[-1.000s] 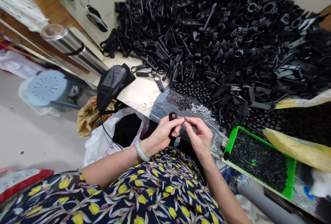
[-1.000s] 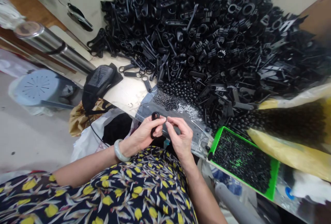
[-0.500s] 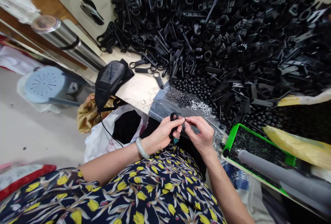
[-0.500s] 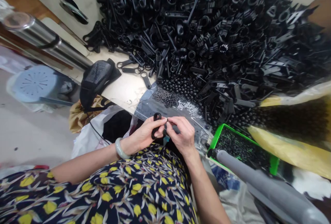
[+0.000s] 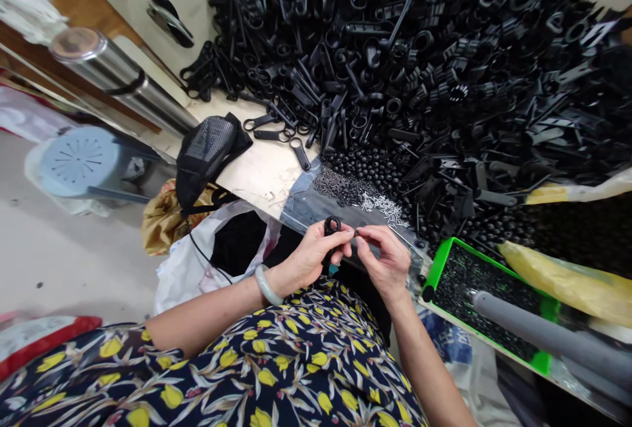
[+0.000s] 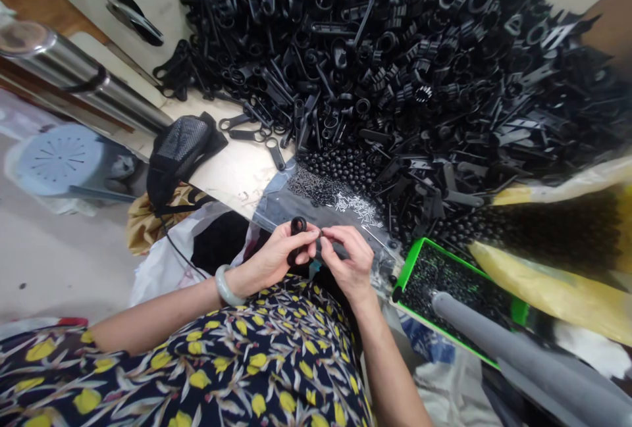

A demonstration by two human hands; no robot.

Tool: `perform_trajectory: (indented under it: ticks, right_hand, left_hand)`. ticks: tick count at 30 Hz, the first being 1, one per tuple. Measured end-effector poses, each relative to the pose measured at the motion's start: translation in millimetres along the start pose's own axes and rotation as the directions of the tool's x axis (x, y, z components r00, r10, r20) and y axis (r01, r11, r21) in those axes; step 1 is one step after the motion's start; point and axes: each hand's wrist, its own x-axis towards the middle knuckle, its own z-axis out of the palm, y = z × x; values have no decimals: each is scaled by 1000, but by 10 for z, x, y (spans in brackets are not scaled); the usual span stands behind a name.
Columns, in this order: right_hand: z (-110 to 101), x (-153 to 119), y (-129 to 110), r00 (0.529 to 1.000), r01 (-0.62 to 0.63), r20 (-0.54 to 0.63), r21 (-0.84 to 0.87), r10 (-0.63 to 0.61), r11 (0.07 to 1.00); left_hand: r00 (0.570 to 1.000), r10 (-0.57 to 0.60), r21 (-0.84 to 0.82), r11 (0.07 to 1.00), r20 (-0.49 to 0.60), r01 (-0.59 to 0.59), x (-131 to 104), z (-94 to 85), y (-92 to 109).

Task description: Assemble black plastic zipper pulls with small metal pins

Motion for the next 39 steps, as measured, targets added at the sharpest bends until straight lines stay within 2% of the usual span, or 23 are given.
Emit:
perform_trajectory:
  ticks: [3, 6, 9, 12, 16, 19, 25, 33, 39]
  right_hand:
    - [-3, -6, 26, 1000, 12, -13, 11, -12, 1000]
    - [-31, 4, 23, 1000, 9, -14, -3, -9, 1000]
    - [-73, 3, -23, 999, 30, 22, -38, -29, 999]
    - [-76, -32, -75, 993, 76, 94, -43, -72, 996]
    - [-7, -97, -94, 980, 120, 162, -41, -112, 992]
    - [29, -115, -85, 977, 127, 178, -60, -115, 990]
    - [4, -103, -71, 966, 157, 220, -89, -134, 984]
    - [25, -158, -18, 952, 236, 252, -230, -177, 944]
    - [18, -178, -99, 937, 314, 274, -382, -218, 869]
  left_hand:
    - [1000, 1, 22, 1000, -13, -1, -12, 5, 3]
    - [995, -94, 13, 995, -26, 94, -69, -12, 67]
    - [977, -206, -41, 977, 60, 208, -148, -61, 166]
    - [960, -241, -23, 969, 146, 247, -211, -116, 221]
    - [945, -300, 62, 954, 130, 295, -245, -150, 193]
    - [951, -298, 83, 953, 87, 291, -251, -142, 158]
    - [965, -252, 72, 966, 70, 247, -256, -105, 119]
    - [974, -225, -65, 972, 23, 226, -248, -100, -32]
    - [987, -149, -46, 988, -59, 146, -262, -72, -169]
